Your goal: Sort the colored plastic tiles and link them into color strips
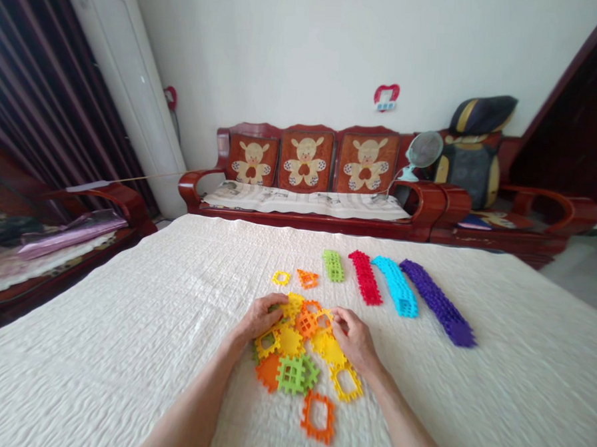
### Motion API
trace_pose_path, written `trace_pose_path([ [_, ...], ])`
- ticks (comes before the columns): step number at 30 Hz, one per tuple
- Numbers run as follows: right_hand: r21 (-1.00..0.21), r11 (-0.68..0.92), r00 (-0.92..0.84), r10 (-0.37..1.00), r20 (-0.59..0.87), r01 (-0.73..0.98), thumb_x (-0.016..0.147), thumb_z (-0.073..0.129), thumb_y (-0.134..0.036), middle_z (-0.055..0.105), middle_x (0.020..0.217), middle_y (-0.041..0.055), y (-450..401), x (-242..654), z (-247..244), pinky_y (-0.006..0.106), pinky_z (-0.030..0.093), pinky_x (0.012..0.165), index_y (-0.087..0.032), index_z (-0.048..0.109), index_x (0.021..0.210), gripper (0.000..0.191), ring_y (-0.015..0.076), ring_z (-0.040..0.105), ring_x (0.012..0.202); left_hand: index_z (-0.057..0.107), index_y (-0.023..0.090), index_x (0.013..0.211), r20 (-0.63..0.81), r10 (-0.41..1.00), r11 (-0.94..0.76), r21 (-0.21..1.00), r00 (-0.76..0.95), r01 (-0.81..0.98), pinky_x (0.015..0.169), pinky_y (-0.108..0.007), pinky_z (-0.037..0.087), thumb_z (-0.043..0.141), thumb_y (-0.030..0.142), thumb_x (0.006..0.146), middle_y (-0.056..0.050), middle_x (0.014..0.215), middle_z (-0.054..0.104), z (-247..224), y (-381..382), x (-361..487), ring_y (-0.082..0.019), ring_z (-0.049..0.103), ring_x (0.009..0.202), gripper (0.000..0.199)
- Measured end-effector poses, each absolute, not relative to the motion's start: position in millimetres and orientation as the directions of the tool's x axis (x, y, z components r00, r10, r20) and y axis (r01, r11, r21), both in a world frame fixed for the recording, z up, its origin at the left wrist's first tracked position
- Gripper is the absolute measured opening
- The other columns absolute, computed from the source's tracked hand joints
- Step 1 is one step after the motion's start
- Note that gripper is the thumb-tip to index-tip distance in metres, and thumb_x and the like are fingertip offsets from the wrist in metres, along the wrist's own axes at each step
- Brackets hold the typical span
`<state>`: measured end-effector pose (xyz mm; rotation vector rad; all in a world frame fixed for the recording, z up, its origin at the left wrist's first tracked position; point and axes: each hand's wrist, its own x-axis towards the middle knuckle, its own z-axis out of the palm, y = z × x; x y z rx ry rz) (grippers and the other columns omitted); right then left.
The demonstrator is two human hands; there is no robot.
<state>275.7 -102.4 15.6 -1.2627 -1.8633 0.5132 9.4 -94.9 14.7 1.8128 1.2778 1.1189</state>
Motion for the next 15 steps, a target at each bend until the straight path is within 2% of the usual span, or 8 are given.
trace_pose_path([
  [4,-0.703,0.416,-0.175,0.903,0.392,0.576,0.076,0.044,-0.021,0.064,0.088,0.0045,-102.8,275.1,15.5,0.028,0.05,0.075,-0.018,0.058,0.099,0.027,0.0158,0.061,0.08,0.068,0.019,0.094,0.194,0.981,-0.185,0.896,0.017,0.405,0.077,-0.028,0.049,0.049,0.016,0.069,-0.003,0.098,0.068,5.6,-88.5,7.0,-0.016,0.062,0.08,0.032],
  [10,-0.71,0.413,-0.177,0.906,0.385,0.571,0.078,0.043,-0.025,0.064,0.089,0.0053,-101.8,276.9,13.2,0.028,0.05,0.076,-0.017,0.058,0.101,0.028,0.0159,0.062,0.081,0.07,0.016,0.09,0.129,0.984,-0.085,0.946,-0.123,0.314,0.065,-0.025,0.047,0.051,0.018,0.065,-0.003,0.084,0.07,5.9,-84.8,7.0,-0.014,0.059,0.068,0.032],
  [15,-0.701,0.413,-0.178,0.905,0.385,0.581,0.078,0.043,-0.026,0.065,0.09,0.0055,-100.9,276.9,12.8,0.029,0.049,0.077,-0.017,0.058,0.101,0.029,0.0162,0.062,0.082,0.069,0.013,0.091,0.042,0.986,-0.01,0.981,-0.164,0.192,0.052,-0.02,0.041,0.054,0.022,0.063,-0.002,0.075,0.068,11.0,-85.4,9.1,-0.009,0.053,0.055,0.033],
])
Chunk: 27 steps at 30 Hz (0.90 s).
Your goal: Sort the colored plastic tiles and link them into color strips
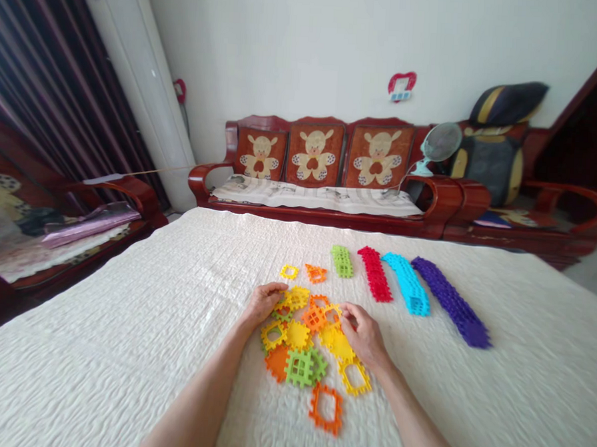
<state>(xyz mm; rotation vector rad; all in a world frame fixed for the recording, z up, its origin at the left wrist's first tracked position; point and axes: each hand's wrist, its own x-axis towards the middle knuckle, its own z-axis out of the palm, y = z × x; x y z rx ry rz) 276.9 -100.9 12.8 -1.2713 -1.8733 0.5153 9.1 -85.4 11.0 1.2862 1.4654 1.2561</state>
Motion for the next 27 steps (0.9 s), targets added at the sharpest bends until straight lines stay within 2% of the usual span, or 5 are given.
trace_pose_path([
  [16,-0.717,0.397,-0.126,0.907,0.402,0.573,0.075,0.045,-0.026,0.067,0.084,0.004,-103,275,19,0.028,0.052,0.071,-0.019,0.06,0.095,0.026,0.0165,0.063,0.077,0.07,0.013,0.089,0.045,0.986,-0.017,0.985,-0.159,0.172,0.046,-0.019,0.037,0.059,0.028,0.063,0.0,0.064,0.063,11,-86,9,-0.008,0.047,0.05,0.032],
  [22,-0.693,0.36,-0.045,0.903,0.428,0.625,0.076,0.045,-0.028,0.066,0.085,0.0062,-101,278,13,0.03,0.051,0.074,-0.017,0.059,0.097,0.028,0.0177,0.063,0.079,0.07,0.014,0.09,0.028,0.985,-0.008,0.993,-0.172,0.117,0.053,-0.021,0.041,0.06,0.028,0.063,-0.001,0.07,0.066,11,-86,7,-0.009,0.052,0.056,0.032],
  [27,-0.682,0.308,0.018,0.905,0.426,0.663,0.075,0.045,-0.028,0.066,0.085,0.0061,-96,281,5,0.032,0.05,0.074,-0.017,0.059,0.1,0.03,0.018,0.062,0.078,0.07,0.015,0.089,-0.007,0.975,0.017,0.999,-0.222,0.044,0.055,-0.021,0.041,0.062,0.029,0.062,-0.001,0.068,0.066,16,-86,4,-0.01,0.054,0.058,0.031],
])
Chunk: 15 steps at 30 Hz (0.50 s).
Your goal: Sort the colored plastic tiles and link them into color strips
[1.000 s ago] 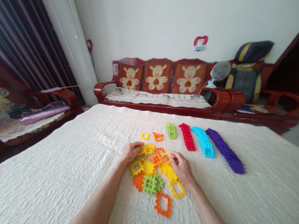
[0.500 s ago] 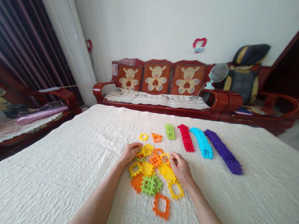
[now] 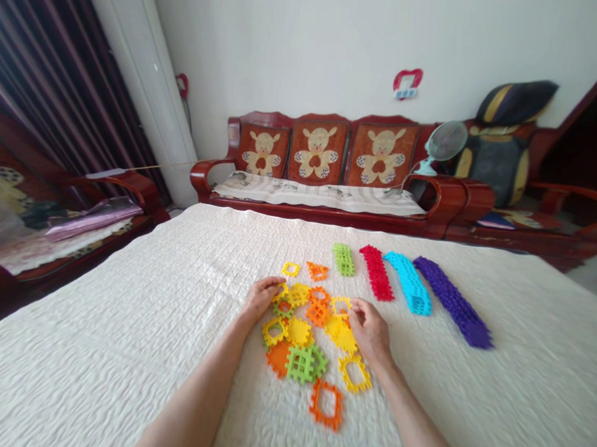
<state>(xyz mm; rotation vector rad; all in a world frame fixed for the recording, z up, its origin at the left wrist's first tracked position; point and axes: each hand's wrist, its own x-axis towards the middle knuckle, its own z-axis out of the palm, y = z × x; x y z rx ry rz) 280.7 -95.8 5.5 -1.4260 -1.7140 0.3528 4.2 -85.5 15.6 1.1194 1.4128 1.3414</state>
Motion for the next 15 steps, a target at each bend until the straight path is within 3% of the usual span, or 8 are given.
trace_pose_path([
  [4,-0.651,0.32,0.042,0.879,0.476,0.688,0.075,0.045,-0.026,0.064,0.087,0.0071,-96,284,10,0.033,0.048,0.076,-0.018,0.059,0.096,0.027,0.0194,0.06,0.081,0.07,0.015,0.088,0.002,0.965,-0.003,1.0,-0.261,-0.003,0.06,-0.022,0.044,0.062,0.028,0.063,-0.002,0.074,0.067,13,-82,1,-0.011,0.056,0.062,0.03],
  [7,-0.593,0.417,-0.004,0.82,0.572,0.689,0.077,0.047,-0.026,0.062,0.093,0.0085,-102,281,23,0.035,0.046,0.083,-0.019,0.059,0.093,0.022,0.0209,0.058,0.09,0.069,0.015,0.089,0.01,0.95,-0.017,1.0,-0.311,-0.019,0.061,-0.023,0.045,0.058,0.027,0.065,-0.002,0.073,0.067,8,-79,-1,-0.01,0.055,0.059,0.029],
  [10,-0.557,0.556,-0.182,0.789,0.587,0.617,0.082,0.044,-0.023,0.062,0.093,0.0071,-112,264,38,0.032,0.045,0.084,-0.021,0.06,0.093,0.019,0.0189,0.057,0.092,0.068,0.016,0.09,0.02,0.917,-0.021,1.0,-0.398,0.001,0.059,-0.023,0.045,0.055,0.024,0.065,-0.003,0.08,0.068,6,-76,-2,-0.011,0.056,0.059,0.03],
  [15,-0.524,0.655,-0.495,0.756,0.429,0.545,0.08,0.047,-0.018,0.064,0.091,0.0041,-126,216,57,0.031,0.045,0.084,-0.023,0.063,0.091,0.019,0.0177,0.058,0.09,0.069,0.016,0.09,0.072,0.875,-0.033,0.995,-0.478,0.089,0.06,-0.024,0.046,0.049,0.021,0.066,-0.003,0.081,0.068,3,-76,-4,-0.014,0.058,0.066,0.031],
])
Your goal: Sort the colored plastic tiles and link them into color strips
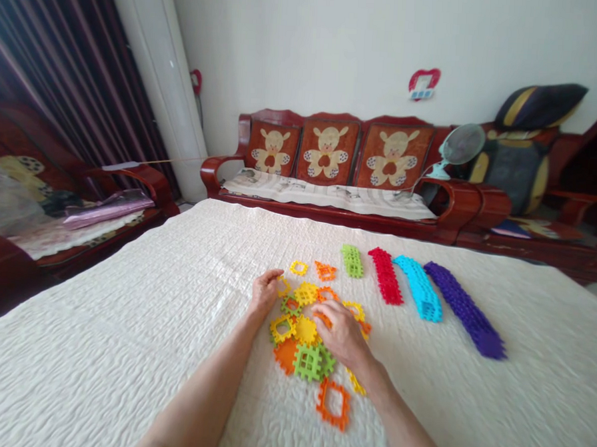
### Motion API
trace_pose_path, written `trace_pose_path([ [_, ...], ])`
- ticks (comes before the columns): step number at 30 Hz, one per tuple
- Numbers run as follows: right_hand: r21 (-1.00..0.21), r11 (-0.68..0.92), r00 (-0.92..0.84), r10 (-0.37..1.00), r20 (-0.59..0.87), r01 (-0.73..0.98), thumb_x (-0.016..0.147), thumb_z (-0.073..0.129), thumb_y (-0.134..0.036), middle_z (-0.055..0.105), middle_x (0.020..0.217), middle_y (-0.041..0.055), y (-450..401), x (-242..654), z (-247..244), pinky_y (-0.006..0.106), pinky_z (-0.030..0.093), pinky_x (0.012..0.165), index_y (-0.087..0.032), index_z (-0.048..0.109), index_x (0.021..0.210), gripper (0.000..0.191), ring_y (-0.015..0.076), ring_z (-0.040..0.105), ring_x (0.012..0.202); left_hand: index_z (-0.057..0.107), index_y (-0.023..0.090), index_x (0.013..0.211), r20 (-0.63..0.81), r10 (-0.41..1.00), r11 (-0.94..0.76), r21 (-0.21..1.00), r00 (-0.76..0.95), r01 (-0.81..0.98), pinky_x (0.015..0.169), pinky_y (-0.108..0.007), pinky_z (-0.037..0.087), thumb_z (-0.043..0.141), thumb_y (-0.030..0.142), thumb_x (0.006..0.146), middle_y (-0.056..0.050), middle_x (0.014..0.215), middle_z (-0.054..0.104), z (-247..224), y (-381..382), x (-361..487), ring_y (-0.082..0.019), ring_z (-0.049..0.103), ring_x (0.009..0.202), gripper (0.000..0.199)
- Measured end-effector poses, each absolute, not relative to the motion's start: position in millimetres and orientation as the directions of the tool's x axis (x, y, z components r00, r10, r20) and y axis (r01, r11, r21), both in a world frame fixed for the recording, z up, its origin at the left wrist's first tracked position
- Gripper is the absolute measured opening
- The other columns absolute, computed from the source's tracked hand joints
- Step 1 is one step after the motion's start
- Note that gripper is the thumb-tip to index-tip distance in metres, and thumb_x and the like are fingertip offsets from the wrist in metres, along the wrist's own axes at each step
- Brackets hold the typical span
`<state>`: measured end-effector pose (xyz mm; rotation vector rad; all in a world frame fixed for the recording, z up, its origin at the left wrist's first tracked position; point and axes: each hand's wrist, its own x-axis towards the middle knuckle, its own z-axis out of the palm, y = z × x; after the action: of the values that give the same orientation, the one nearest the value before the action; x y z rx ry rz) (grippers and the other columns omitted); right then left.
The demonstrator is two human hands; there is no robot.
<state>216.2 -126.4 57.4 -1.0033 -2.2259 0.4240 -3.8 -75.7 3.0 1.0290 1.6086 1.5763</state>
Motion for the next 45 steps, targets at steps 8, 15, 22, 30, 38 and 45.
trace_pose_path([
  [8,-0.504,0.652,-0.654,0.728,0.206,0.567,0.059,0.07,-0.029,0.053,0.115,0.0067,-158,215,75,0.033,0.041,0.091,-0.023,0.053,0.114,0.058,0.022,0.051,0.106,0.069,0.015,0.094,0.13,0.863,0.0,0.967,-0.488,0.256,0.05,-0.022,0.039,0.044,0.022,0.068,0.001,0.056,0.058,3,-79,-4,-0.01,0.046,0.047,0.037],
  [15,-0.352,0.534,-0.569,0.822,0.004,0.769,0.056,0.071,-0.034,0.054,0.107,0.0112,-176,225,65,0.039,0.04,0.088,-0.016,0.052,0.106,0.056,0.0274,0.05,0.101,0.07,0.015,0.091,0.202,0.849,-0.045,0.948,-0.488,0.315,0.048,-0.02,0.035,0.043,0.021,0.068,0.0,0.062,0.06,-7,-73,-7,-0.008,0.043,0.047,0.036],
  [22,-0.438,0.517,-0.53,0.841,0.104,0.735,0.068,0.062,-0.022,0.052,0.094,0.0059,-163,218,60,0.029,0.043,0.075,-0.02,0.052,0.094,0.028,0.0193,0.053,0.087,0.07,0.015,0.091,0.22,0.849,-0.049,0.938,-0.481,0.343,0.047,-0.02,0.035,0.045,0.021,0.068,0.001,0.058,0.059,-7,-75,-7,-0.008,0.043,0.045,0.035],
  [30,-0.512,0.48,-0.332,0.873,0.357,0.712,0.069,0.06,-0.026,0.051,0.096,0.006,-125,212,51,0.034,0.043,0.082,-0.019,0.053,0.094,0.027,0.02,0.052,0.092,0.07,0.014,0.088,0.246,0.845,-0.078,0.935,-0.474,0.346,0.072,-0.027,0.048,0.048,0.02,0.07,-0.006,0.082,0.071,-5,-75,-7,-0.016,0.062,0.074,0.029],
  [38,-0.417,0.625,-0.647,0.755,0.107,0.66,0.058,0.07,-0.025,0.053,0.092,0.0025,-159,221,69,0.03,0.037,0.08,-0.022,0.059,0.091,0.034,0.0191,0.049,0.09,0.07,0.016,0.088,0.269,0.843,-0.069,0.913,-0.466,0.401,0.071,-0.028,0.048,0.046,0.021,0.072,-0.004,0.08,0.07,-3,-77,-7,-0.016,0.062,0.071,0.03],
  [45,-0.556,0.565,-0.684,0.73,-0.008,0.609,0.061,0.059,-0.012,0.053,0.075,-0.0017,-162,218,71,0.022,0.033,0.063,-0.018,0.054,0.073,0.015,0.0119,0.048,0.072,0.07,0.016,0.085,0.27,0.847,-0.069,0.91,-0.458,0.409,0.068,-0.027,0.048,0.046,0.022,0.072,-0.003,0.076,0.07,2,-80,-5,-0.015,0.061,0.068,0.028],
])
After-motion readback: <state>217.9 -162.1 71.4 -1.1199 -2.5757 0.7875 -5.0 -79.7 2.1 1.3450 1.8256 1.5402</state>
